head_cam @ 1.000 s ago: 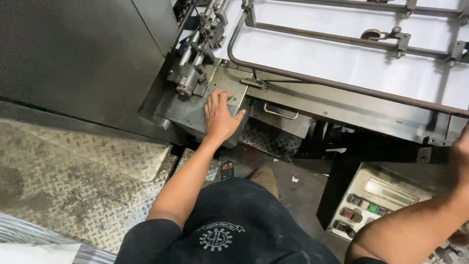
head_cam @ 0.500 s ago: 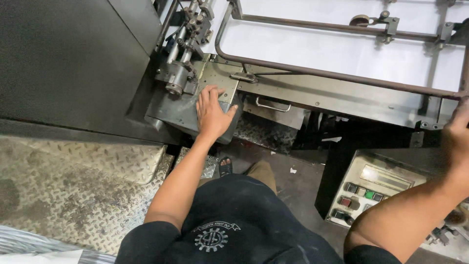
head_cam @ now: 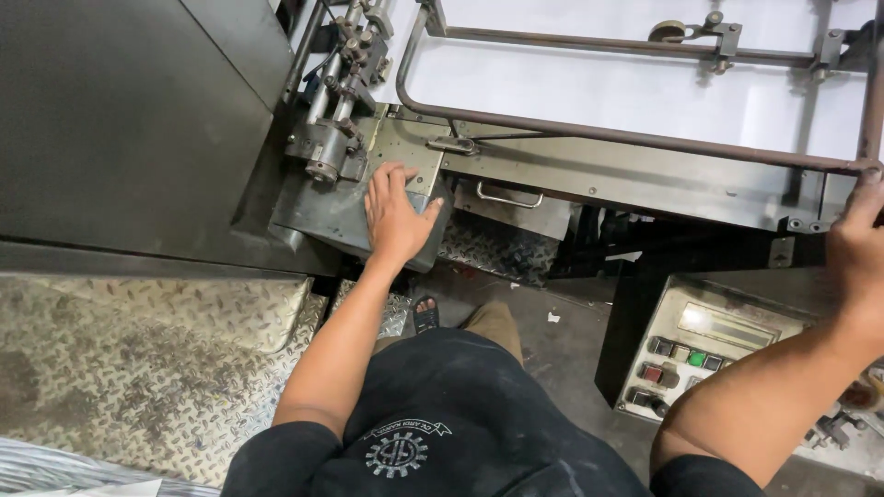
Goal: The person walks to a large industrial machine and operates a control panel with various buttons. They then manually adjust a metal lever and a sliding gate on the machine's side while sheets of paper are fed through the rollers.
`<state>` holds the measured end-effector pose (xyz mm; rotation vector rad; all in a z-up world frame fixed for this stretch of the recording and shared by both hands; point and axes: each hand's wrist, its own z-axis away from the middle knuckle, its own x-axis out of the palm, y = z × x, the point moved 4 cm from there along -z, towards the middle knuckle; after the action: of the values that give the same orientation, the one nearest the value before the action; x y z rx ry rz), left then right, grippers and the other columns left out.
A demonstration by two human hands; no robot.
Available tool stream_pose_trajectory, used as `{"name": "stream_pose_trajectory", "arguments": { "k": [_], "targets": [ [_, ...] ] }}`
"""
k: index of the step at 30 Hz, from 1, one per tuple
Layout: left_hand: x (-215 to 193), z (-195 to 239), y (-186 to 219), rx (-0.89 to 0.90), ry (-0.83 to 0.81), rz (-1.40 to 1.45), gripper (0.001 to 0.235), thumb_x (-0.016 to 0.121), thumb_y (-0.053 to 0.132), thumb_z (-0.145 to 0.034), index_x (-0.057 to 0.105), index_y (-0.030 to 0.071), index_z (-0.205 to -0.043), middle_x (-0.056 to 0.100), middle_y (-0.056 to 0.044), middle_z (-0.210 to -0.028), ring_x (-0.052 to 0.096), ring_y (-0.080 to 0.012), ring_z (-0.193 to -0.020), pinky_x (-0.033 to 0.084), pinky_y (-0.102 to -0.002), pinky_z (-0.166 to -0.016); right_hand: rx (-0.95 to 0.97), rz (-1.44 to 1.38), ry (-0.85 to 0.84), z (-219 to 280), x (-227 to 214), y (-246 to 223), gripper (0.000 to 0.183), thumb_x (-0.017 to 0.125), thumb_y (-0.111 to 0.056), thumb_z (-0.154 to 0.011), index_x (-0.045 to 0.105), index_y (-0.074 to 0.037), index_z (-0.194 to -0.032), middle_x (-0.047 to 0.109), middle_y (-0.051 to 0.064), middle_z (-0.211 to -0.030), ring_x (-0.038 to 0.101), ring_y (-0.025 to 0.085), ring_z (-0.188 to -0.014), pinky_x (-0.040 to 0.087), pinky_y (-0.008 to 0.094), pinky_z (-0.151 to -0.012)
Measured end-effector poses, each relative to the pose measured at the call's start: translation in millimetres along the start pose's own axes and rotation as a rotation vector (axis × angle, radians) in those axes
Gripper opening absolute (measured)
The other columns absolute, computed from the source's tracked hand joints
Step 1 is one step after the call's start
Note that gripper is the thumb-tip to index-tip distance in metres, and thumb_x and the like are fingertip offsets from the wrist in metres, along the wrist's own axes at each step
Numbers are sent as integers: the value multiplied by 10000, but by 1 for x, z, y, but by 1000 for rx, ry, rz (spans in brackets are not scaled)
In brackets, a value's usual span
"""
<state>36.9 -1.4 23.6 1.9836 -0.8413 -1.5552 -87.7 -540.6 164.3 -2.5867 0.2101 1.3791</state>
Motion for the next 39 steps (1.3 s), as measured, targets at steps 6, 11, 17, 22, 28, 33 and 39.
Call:
{"name": "stream_pose_trajectory", "arguments": {
  "k": [6, 11, 17, 22, 28, 33, 39],
  "targets": [
    [2, -1, 0, 9, 4, 3, 607, 886, 256, -750, 573, 89, -1243, 480, -111, -1376, 442, -346, -1335, 360, -493, -1089, 251, -121, -80, 5, -2, 10, 406, 490, -288, -1208, 714, 36, -1111, 614, 150, -714, 551, 261, -596, 410, 431, -584],
    [0, -1, 2, 31, 3, 6, 610, 894, 250, -753, 571, 84, -1243, 487, -127, -1376, 451, -357, -1329, 368, -491, -1090, 257, -5, -58, 2, -33, -31, 432, 518, -309, -1139, 722, 19, -947, 622, 146, -705, 566, 285, -630, 432, 436, -609],
    [-1, -2, 3, 43, -1, -2, 605, 897, 242, -756, 572, 85, -1241, 491, -130, -1378, 455, -359, -1323, 364, -492, -1093, 100, 272, 43, 5, -45, -38, 337, 585, -313, -1081, 802, -94, -943, 675, 139, -754, 625, 340, -714, 470, 459, -662],
    [0, -1, 3, 58, 6, 5, 600, 898, 239, -758, 574, 86, -1239, 492, -121, -1382, 455, -355, -1330, 356, -492, -1109, 54, 418, 86, -2, -59, -61, 326, 598, -348, -1045, 808, -153, -891, 653, 108, -710, 601, 312, -673, 422, 434, -625],
    [1, -1, 2, 63, 20, -5, 599, 897, 236, -754, 576, 83, -1235, 492, -124, -1383, 453, -360, -1335, 347, -495, -1117, -112, 602, 221, -4, -66, -76, 280, 609, -348, -983, 794, -221, -816, 625, 34, -655, 573, 249, -637, 385, 366, -590],
    [-1, -1, 3, 49, 15, -1, 599, 898, 242, -756, 577, 85, -1236, 494, -125, -1378, 459, -358, -1324, 354, -494, -1109, -4, 412, 126, 2, -54, -58, 297, 609, -319, -1047, 825, -158, -923, 664, 97, -722, 615, 315, -739, 440, 430, -638],
    [-1, -2, 2, 41, 32, -14, 621, 899, 247, -741, 579, 85, -1247, 500, -131, -1368, 461, -361, -1319, 373, -489, -1091, 175, 42, -5, 5, -24, -20, 398, 547, -306, -1142, 754, 4, -1002, 679, 172, -807, 634, 332, -769, 500, 466, -693]
  ]
}}
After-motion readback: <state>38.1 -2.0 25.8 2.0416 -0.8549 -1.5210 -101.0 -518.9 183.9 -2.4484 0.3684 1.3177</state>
